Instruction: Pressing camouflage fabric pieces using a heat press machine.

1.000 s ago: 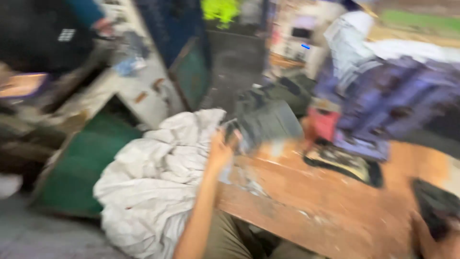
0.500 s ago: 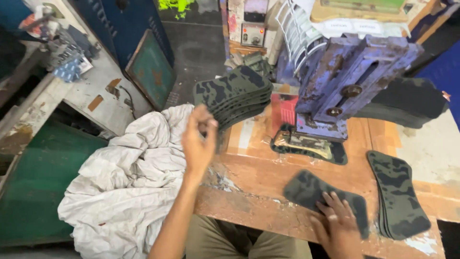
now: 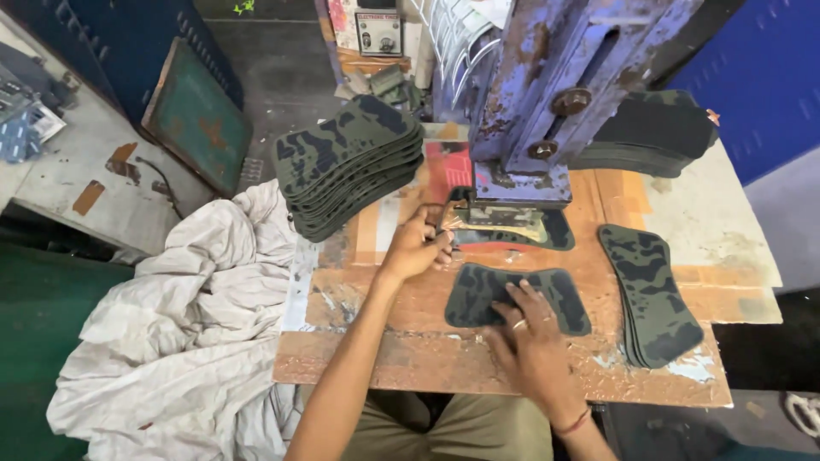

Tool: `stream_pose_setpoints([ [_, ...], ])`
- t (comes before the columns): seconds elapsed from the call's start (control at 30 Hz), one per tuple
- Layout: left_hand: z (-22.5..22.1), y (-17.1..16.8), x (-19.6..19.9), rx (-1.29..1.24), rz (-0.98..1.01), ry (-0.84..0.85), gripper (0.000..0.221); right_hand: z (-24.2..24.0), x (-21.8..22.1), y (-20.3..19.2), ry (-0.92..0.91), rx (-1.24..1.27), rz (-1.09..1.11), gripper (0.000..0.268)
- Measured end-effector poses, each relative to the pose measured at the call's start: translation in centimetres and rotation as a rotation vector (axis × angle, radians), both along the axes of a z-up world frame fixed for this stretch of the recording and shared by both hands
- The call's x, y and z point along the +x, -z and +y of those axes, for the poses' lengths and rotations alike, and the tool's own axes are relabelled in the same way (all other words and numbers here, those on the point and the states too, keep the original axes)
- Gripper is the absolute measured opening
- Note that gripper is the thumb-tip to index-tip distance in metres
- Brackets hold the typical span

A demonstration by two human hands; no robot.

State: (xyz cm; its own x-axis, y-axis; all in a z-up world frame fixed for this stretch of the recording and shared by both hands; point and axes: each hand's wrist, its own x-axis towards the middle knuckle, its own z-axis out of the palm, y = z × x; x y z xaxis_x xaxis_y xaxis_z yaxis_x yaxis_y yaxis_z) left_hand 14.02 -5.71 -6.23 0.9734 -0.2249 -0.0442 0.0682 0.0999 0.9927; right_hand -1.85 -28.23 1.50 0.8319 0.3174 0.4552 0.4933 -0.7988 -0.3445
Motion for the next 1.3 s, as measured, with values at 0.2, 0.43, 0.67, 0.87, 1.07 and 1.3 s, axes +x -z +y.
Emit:
stream_pose_setpoints([
  [0.2,-0.7,-0.2,-4.2,0.631,-0.52,-0.227,0.037,1.2,-5.1,0.8,-0.036,-0.192,0.022,0.075],
  [0.43,17.9,-3.2,-17.5,0.308,0.392,-0.076,0.048,0.6,0.1,0.8,-0.137,-0.216,0.029,0.083],
  [0.67,16.2,-1.6,-17.1,0.284,0.213,-0.241,0.025,4.0,8.3,1.6,-0.017,-0.273,-0.097,0.079],
  [0.87,15.1,-2.4,-17.8,0.326,0.155,-0.294,0.022,4.8,7.1,0.0,-0.019,-0.273,-0.023,0.073],
  [1.07,14.9,-2.2,-17.6,0.36,0.05,-0.331,0.025,2.0,1.9,1.0,-0.197,-0.091,-0.066,0.065],
  [1.3,14.8,-1.5,-17.6,0.413,0.014,-0.359,0.028,-4.0,2.2,16.2,-0.129,-0.047,-0.32,0.059],
])
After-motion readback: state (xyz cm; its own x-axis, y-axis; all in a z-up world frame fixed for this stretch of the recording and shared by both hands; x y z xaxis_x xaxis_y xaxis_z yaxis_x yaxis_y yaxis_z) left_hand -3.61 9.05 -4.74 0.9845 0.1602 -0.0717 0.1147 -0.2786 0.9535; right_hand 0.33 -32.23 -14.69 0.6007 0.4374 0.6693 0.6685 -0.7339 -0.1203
